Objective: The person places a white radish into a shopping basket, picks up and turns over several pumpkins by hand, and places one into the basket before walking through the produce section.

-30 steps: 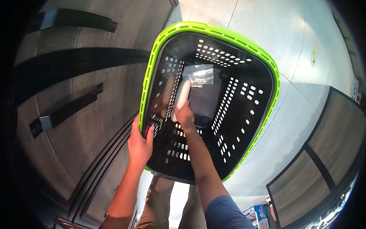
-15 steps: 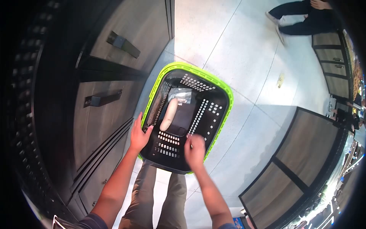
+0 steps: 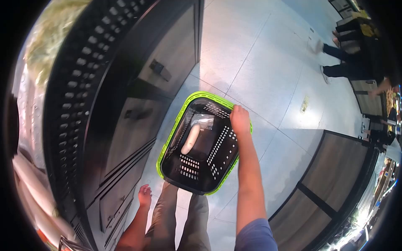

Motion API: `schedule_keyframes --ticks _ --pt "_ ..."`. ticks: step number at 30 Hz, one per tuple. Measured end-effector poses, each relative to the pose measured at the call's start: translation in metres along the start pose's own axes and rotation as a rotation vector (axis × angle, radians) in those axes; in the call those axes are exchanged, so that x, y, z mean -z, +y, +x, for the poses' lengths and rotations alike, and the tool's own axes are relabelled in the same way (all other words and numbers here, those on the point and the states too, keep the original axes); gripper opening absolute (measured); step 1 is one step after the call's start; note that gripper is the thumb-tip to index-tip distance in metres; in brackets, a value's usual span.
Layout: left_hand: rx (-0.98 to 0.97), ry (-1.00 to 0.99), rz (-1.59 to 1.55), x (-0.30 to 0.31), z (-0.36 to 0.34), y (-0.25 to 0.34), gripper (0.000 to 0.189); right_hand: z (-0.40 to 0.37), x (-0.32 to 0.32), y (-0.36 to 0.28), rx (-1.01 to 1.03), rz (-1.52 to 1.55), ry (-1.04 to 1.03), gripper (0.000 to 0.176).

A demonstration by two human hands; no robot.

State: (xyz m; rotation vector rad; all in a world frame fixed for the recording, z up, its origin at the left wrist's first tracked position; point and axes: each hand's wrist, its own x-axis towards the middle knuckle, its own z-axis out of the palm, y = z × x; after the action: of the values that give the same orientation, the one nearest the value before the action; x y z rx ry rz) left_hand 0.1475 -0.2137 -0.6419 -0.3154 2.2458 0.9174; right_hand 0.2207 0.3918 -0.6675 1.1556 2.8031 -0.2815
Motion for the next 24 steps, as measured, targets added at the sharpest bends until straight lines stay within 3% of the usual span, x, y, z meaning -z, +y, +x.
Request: schedule_keyframes --ticks 2,6,7,8,9,10,12,13,14,15,16,17,19,20,22,24 --pt "0.237 0.029 -0.076 0.018 -0.006 -0.029 0.029 -0.013 0.052 -0.01 0.006 0.083 -0.011 0.024" --pt "0.375 0.06 -0.174 0.029 -0.024 -0.047 0.03 -0.064 0.151 -0.034 0.036 0.218 -0.181 0.025" --pt "0.358 0.009 -0.156 0.024 -0.029 -0.043 0.029 -0.077 0.179 -0.044 -0.015 0.243 -0.371 0.024" --pt "0.32 -0.079 -0.115 0.023 -0.038 -0.026 0.026 -0.099 0.207 -0.06 -0.032 0.313 -0.407 0.026" --pt "0.193 -0.123 -0.087 0.01 -0.025 -0.063 0.024 -0.118 0.229 -0.075 0.006 0.404 -0.462 0.027" --pt "-0.155 -0.159 0.288 0.007 -0.029 -0.057 0.025 -0.14 0.25 -0.091 0.038 0.497 -0.522 0.029" --pt "0.155 -0.398 -0.337 0.012 -0.077 0.018 0.032 -0.187 0.295 -0.127 0.103 0.595 -0.635 0.035" --pt "0.152 -0.389 -0.35 0.016 -0.088 0.034 0.032 -0.198 0.305 -0.137 0.016 0.674 -0.753 0.034" --pt "0.024 -0.506 -0.282 0.021 -0.1 0.045 0.033 -0.21 0.317 -0.148 -0.074 0.751 -0.871 0.035" --pt "-0.121 -0.601 -0.225 0.031 -0.113 0.061 0.033 -0.235 0.32 -0.161 -0.056 0.872 -0.954 0.034" --pt "-0.085 -0.657 -0.231 0.054 -0.144 0.09 0.033 -0.262 0.321 -0.172 -0.002 0.961 -1.048 0.034" --pt "-0.098 -0.63 -0.249 0.069 -0.163 0.082 0.033 -0.286 0.323 -0.185 -0.006 1.044 -1.152 0.034" --pt "0.006 -0.544 -0.565 0.095 -0.192 0.045 0.034 -0.328 0.339 -0.221 0.093 0.963 -1.119 0.029" --pt "0.012 -0.449 -0.41 0.125 -0.218 0.041 0.034 -0.35 0.331 -0.234 0.084 0.955 -1.074 0.03" --pt "0.096 -0.218 -0.476 0.159 -0.26 -0.016 0.032 -0.39 0.311 -0.244 0.145 0.928 -1.068 0.031" --pt "0.192 -0.005 -0.523 0.187 -0.304 -0.098 0.032 -0.423 0.288 -0.261 0.32 0.75 -0.661 0.035"
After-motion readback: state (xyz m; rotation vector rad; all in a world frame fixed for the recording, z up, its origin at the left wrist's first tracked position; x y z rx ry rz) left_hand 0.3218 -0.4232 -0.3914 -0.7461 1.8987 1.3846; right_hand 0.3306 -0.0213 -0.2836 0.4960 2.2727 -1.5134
